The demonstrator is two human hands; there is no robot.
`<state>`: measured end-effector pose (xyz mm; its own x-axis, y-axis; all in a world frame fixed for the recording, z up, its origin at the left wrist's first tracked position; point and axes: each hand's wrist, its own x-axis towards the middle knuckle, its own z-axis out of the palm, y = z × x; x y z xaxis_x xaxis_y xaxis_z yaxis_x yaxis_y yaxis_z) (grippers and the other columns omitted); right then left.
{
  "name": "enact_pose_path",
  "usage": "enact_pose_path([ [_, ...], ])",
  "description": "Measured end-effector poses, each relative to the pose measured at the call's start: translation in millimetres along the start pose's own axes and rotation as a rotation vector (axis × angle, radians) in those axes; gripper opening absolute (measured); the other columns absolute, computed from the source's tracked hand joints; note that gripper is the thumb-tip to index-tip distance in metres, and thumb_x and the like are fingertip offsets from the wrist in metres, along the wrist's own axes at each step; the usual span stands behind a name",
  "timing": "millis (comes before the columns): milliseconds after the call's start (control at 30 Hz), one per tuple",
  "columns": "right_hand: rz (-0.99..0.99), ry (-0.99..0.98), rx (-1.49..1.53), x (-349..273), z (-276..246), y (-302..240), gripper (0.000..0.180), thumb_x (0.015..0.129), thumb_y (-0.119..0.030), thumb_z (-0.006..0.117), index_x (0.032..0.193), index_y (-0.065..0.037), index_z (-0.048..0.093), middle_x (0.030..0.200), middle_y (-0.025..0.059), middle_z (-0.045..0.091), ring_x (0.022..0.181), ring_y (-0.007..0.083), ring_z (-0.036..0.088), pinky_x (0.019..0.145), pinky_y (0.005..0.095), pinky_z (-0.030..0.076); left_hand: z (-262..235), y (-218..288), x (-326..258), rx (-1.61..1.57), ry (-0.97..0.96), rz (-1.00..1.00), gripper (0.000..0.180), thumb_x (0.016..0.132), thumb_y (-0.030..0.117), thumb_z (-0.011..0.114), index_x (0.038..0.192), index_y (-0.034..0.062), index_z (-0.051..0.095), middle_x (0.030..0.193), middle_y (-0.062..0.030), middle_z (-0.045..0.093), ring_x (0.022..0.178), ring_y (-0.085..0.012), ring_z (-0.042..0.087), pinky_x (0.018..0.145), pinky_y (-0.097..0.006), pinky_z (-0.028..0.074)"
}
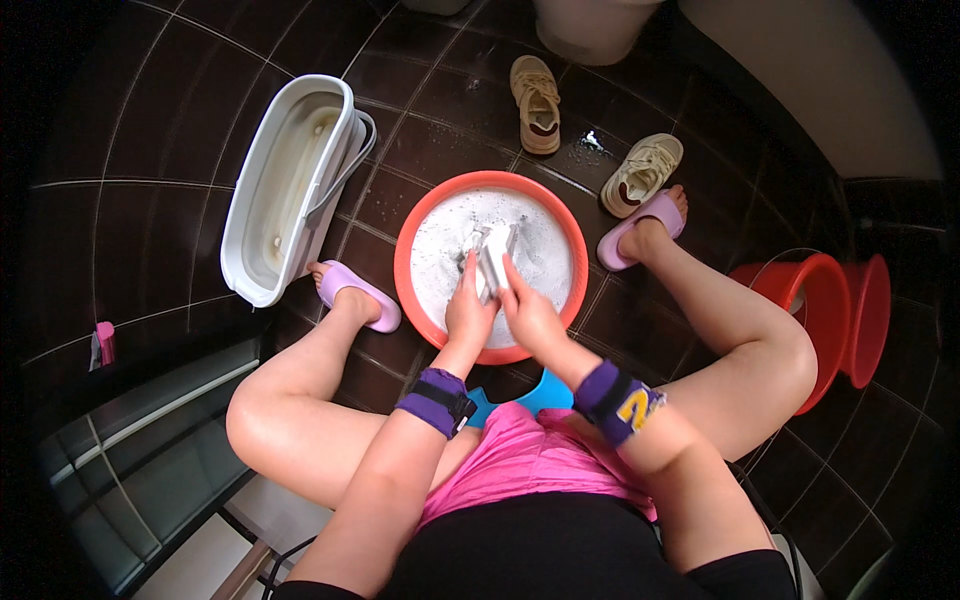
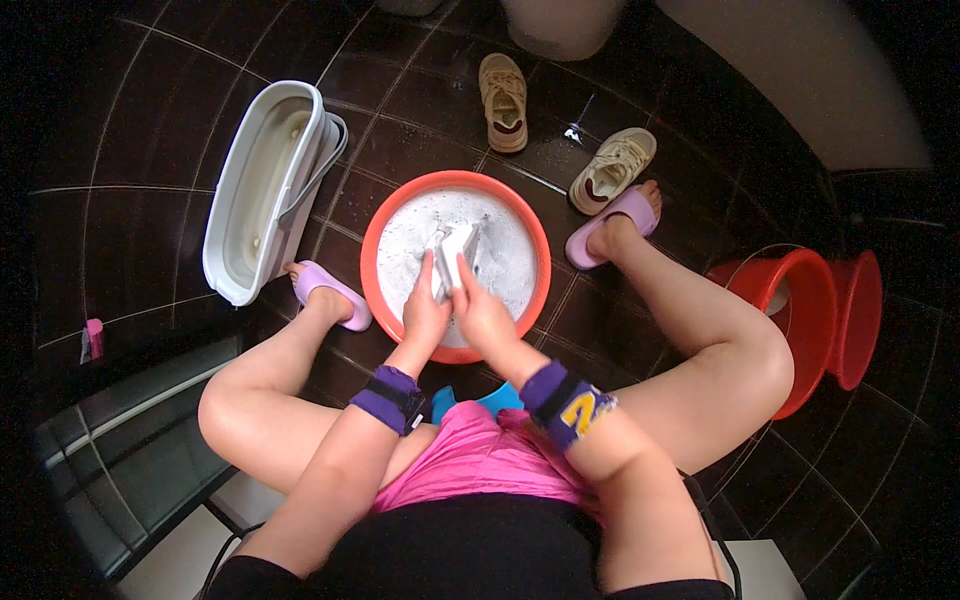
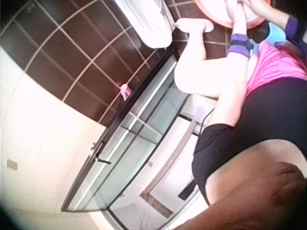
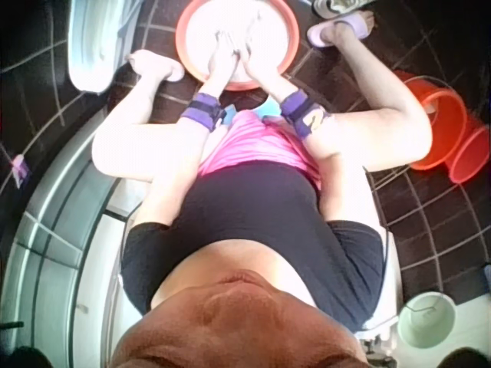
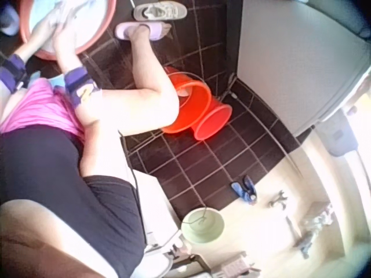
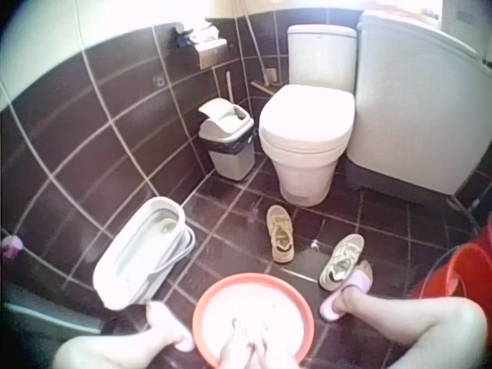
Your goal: The person cleans a shoe by scrubbing it with a brush in a bucket of soapy water, then rinses it in a separate bucket of water and wipes it.
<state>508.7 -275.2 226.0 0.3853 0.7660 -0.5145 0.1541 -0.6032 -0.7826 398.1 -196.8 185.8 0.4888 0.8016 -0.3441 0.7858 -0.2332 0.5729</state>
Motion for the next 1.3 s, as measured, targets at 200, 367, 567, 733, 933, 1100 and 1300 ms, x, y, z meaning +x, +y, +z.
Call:
enact_pose_path([
  [200,0.115,0.217,-0.146,56,-12,105,0.055,0.093,-0.028,0.046,0.146,-0.016,0.034,0.102,0.0281,0.064,0.096,0.0440,0.061,0.085,0.0504,0.047,-3,19,-28,0.043,0.034,0.060,0.095,0.073,0.013,0.074,0.150,0.0150,0.020,0.122,-0.0188,0.059,0.103,-0.0385,0.060,0.083,-0.045,0.050],
  [367,0.122,0.192,-0.147,51,-9,124,0.051,0.095,-0.028,0.044,0.144,-0.015,0.038,0.107,0.0284,0.063,0.098,0.0449,0.060,0.087,0.0492,0.047,2,6,-25,0.180,0.116,0.199,0.097,0.071,0.009,0.073,0.151,0.0177,0.020,0.122,-0.0135,0.060,0.109,-0.0325,0.057,0.086,-0.041,0.049],
  [567,-0.191,-0.013,-0.025,-40,15,12,0.046,0.097,-0.022,0.046,0.142,-0.011,0.041,0.116,0.0286,0.058,0.107,0.0409,0.058,0.090,0.0436,0.046,-7,-30,-16,0.208,0.204,0.194,0.101,0.069,0.004,0.073,0.152,0.0222,0.018,0.124,-0.0063,0.059,0.111,-0.0283,0.057,0.087,-0.039,0.049],
  [733,-0.122,0.091,-0.149,-5,6,22,0.047,0.095,-0.024,0.048,0.142,-0.023,0.041,0.088,0.0276,0.063,0.081,0.0459,0.061,0.073,0.0518,0.048,-5,-3,1,0.144,0.129,0.131,0.105,0.067,0.006,0.076,0.152,0.0232,0.017,0.124,-0.0031,0.061,0.105,-0.0276,0.061,0.080,-0.040,0.052],
  [933,-0.134,0.052,-0.223,-3,28,0,0.050,0.094,-0.024,0.051,0.142,-0.021,0.041,0.080,0.0298,0.061,0.074,0.0469,0.061,0.067,0.0542,0.047,-12,-33,13,0.181,0.132,0.115,0.107,0.065,0.004,0.077,0.152,0.0253,0.017,0.125,-0.0034,0.061,0.106,-0.0273,0.061,0.079,-0.039,0.052],
  [1100,-0.123,0.100,-0.231,17,21,10,0.049,0.094,-0.025,0.050,0.143,-0.024,0.039,0.081,0.0280,0.062,0.074,0.0466,0.061,0.066,0.0549,0.047,-12,-14,23,0.235,0.089,0.091,0.107,0.064,0.003,0.076,0.151,0.0276,0.019,0.123,-0.0035,0.062,0.105,-0.0267,0.061,0.079,-0.039,0.052],
  [1300,-0.119,0.169,-0.159,29,22,19,0.050,0.094,-0.022,0.050,0.142,-0.020,0.040,0.082,0.0286,0.062,0.075,0.0468,0.061,0.068,0.0543,0.047,-7,-15,25,0.245,0.131,0.160,0.105,0.064,0.006,0.078,0.151,0.0271,0.022,0.113,-0.0060,0.064,0.103,-0.0261,0.062,0.079,-0.038,0.053],
])
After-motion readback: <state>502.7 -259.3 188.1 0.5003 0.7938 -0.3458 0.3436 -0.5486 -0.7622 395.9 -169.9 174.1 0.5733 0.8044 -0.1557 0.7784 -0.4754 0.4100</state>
